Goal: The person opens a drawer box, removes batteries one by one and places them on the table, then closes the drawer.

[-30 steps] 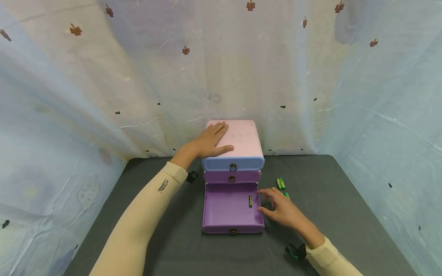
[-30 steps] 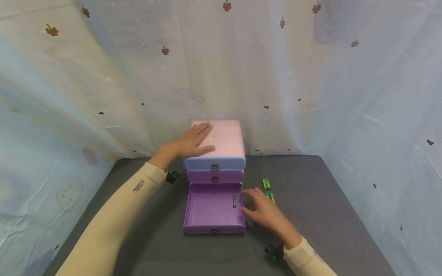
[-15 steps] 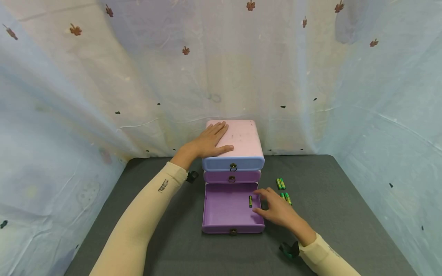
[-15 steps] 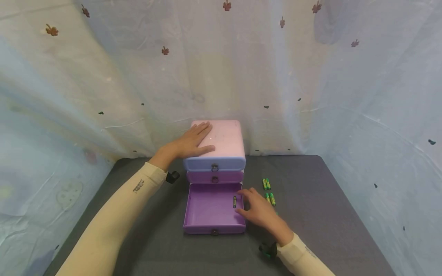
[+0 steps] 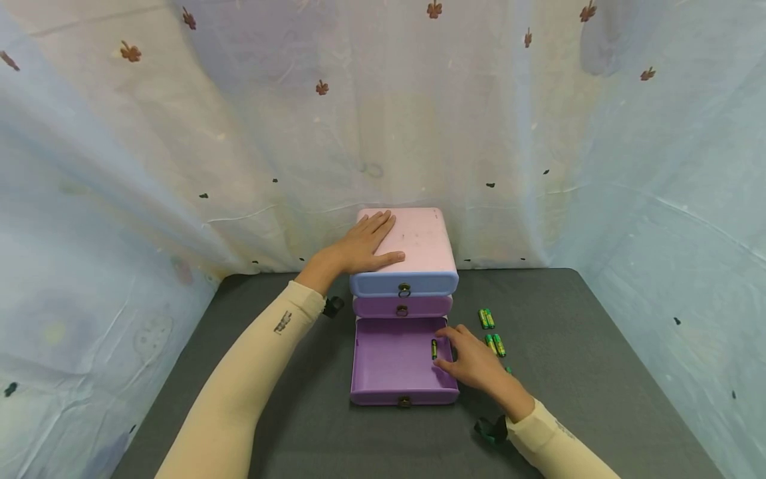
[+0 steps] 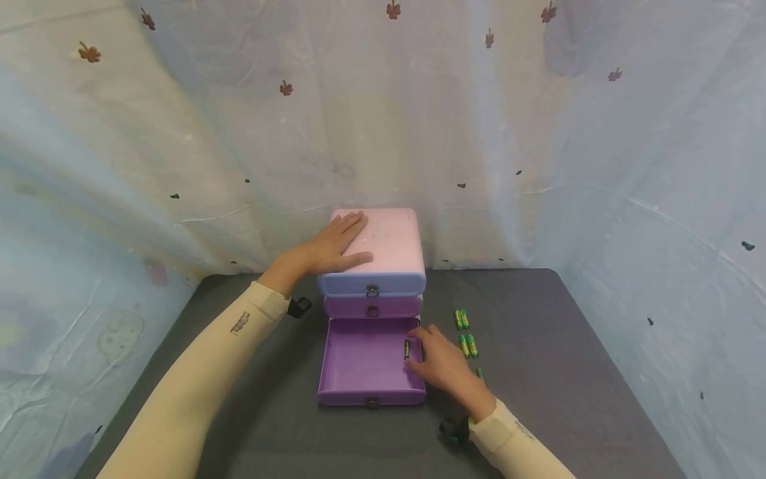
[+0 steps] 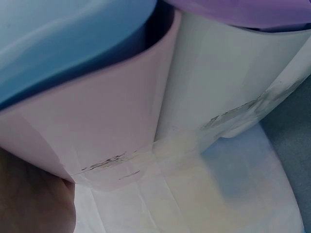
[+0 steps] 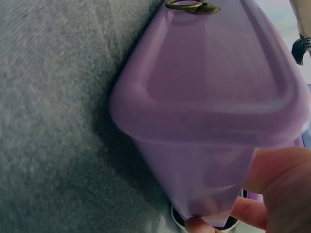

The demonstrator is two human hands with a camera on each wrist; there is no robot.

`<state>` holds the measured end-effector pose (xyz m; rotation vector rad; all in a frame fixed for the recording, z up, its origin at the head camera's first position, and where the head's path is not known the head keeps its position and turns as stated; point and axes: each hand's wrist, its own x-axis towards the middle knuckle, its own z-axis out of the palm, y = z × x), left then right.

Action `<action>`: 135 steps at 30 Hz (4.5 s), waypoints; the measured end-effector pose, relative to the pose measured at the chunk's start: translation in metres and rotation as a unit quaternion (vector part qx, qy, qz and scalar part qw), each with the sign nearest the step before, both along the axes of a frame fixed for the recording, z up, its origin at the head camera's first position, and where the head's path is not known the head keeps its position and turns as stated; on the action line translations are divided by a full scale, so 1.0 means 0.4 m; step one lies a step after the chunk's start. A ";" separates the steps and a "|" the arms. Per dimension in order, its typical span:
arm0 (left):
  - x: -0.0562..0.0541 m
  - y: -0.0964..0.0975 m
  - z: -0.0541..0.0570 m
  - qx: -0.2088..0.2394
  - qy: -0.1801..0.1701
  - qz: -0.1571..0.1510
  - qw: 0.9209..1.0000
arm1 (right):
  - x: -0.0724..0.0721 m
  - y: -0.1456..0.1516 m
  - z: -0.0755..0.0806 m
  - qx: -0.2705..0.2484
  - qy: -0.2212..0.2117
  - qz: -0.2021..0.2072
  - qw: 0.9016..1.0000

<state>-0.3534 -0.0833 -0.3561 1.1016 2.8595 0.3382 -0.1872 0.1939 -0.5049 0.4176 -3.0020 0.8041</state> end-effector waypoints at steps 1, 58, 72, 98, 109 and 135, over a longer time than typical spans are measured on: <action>0.000 0.000 0.000 0.000 0.000 0.001 1.000 | 0.000 0.000 -0.001 -0.001 0.000 0.000 1.000; 0.014 0.002 0.005 -0.002 0.009 0.003 1.000 | -0.023 -0.019 -0.022 0.009 -0.026 -0.029 0.999; 0.010 0.002 0.005 -0.003 0.006 0.003 1.000 | -0.018 -0.016 -0.020 0.005 -0.019 -0.023 1.000; 0.005 0.000 0.002 -0.002 0.007 0.001 1.000 | 0.011 -0.013 -0.024 -0.064 -0.003 -0.020 0.998; -0.001 0.000 -0.005 0.006 0.006 -0.002 1.000 | 0.031 0.003 -0.003 -0.079 0.014 -0.016 0.997; -0.003 -0.002 -0.007 0.000 0.004 0.001 1.000 | 0.059 0.054 0.015 -0.117 0.020 -0.015 0.993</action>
